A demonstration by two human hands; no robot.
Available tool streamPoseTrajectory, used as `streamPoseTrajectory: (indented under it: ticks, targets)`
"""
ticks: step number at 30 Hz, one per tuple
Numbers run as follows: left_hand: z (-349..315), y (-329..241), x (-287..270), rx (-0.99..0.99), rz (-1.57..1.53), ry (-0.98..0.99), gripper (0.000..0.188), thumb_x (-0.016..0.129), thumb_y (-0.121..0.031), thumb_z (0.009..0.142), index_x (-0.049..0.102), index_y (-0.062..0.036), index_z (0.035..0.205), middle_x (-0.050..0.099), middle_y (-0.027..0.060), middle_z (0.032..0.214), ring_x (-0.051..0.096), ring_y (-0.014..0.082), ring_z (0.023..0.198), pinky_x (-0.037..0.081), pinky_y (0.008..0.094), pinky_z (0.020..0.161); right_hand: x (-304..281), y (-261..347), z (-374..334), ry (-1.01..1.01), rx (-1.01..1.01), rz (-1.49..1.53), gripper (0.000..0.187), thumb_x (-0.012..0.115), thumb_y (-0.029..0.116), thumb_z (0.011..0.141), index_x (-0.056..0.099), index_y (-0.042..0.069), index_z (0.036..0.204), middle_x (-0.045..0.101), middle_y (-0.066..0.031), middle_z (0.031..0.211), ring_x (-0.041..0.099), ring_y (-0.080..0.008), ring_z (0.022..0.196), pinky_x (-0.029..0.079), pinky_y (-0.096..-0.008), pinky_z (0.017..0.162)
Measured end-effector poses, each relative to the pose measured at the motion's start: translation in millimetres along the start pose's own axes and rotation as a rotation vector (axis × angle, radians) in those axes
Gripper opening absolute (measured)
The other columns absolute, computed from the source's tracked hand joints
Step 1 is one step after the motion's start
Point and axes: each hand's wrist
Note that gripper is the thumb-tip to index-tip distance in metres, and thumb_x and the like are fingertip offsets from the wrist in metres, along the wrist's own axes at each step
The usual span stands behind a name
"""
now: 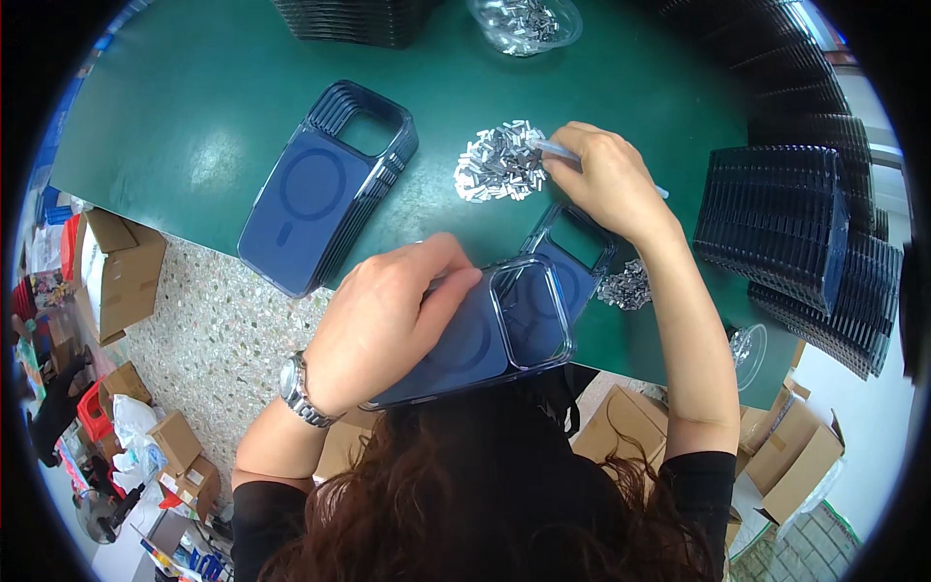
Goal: The recorder is assembling small silver components into blue semi-transparent phone cases at a workbench.
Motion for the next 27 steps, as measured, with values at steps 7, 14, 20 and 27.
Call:
streamPoseTrajectory:
  ticks: [7, 14, 20, 27]
  targets:
    - [2, 1, -1, -0.008, 0.029, 0.016, 0.015, 0.067, -0.017, 0.101, 0.066, -0.0019, 0.100, 0.072, 0.0205, 0.084, 0.070, 0.0419, 0.079, 0.054, 0.0493, 0.071, -18, 1, -12, 0.107, 0.100, 0.034, 0.023, 0.070, 0.018, 0.093, 0.075, 0.000, 0.107, 0.073, -0.0201, 0.102, 0.070, -0.0429, 0.100, 0.054, -0.0512, 0.090]
    - [1, -3, -3, -0.021, 0.014, -0.008, 0.013, 0.068, -0.010, 0.101, 0.067, 0.0019, 0.105, 0.073, 0.0158, 0.086, 0.065, 0.0268, 0.066, 0.048, 0.0352, 0.060, -13, -2, -11, 0.065, 0.128, 0.082, 0.025, 0.071, 0.019, 0.093, 0.077, 0.001, 0.110, 0.074, -0.0196, 0.106, 0.070, -0.0433, 0.102, 0.055, -0.0507, 0.091]
    - [1, -6, -8, 0.010, 0.028, 0.004, 0.015, 0.064, -0.012, 0.101, 0.064, 0.0029, 0.104, 0.071, 0.0260, 0.088, 0.070, 0.0458, 0.082, 0.054, 0.0497, 0.071, -9, 1, -9, 0.060, 0.066, 0.000, 0.022, 0.071, 0.017, 0.092, 0.076, 0.001, 0.106, 0.074, -0.0194, 0.101, 0.070, -0.0421, 0.097, 0.055, -0.0500, 0.087]
    - [7, -1, -10, 0.015, 0.065, 0.030, 0.012, 0.067, -0.010, 0.102, 0.069, 0.0013, 0.103, 0.074, 0.0156, 0.087, 0.070, 0.0275, 0.073, 0.052, 0.0354, 0.064, -45, 46, -30, -0.048, 0.107, 0.508, 0.019, 0.074, 0.017, 0.090, 0.072, -0.001, 0.096, 0.064, -0.0059, 0.077, 0.047, -0.0107, 0.064, 0.043, -0.0318, 0.059]
Point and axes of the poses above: each hand's wrist, its own z-axis towards the middle knuckle, its own x-axis out of the palm, y = z × x
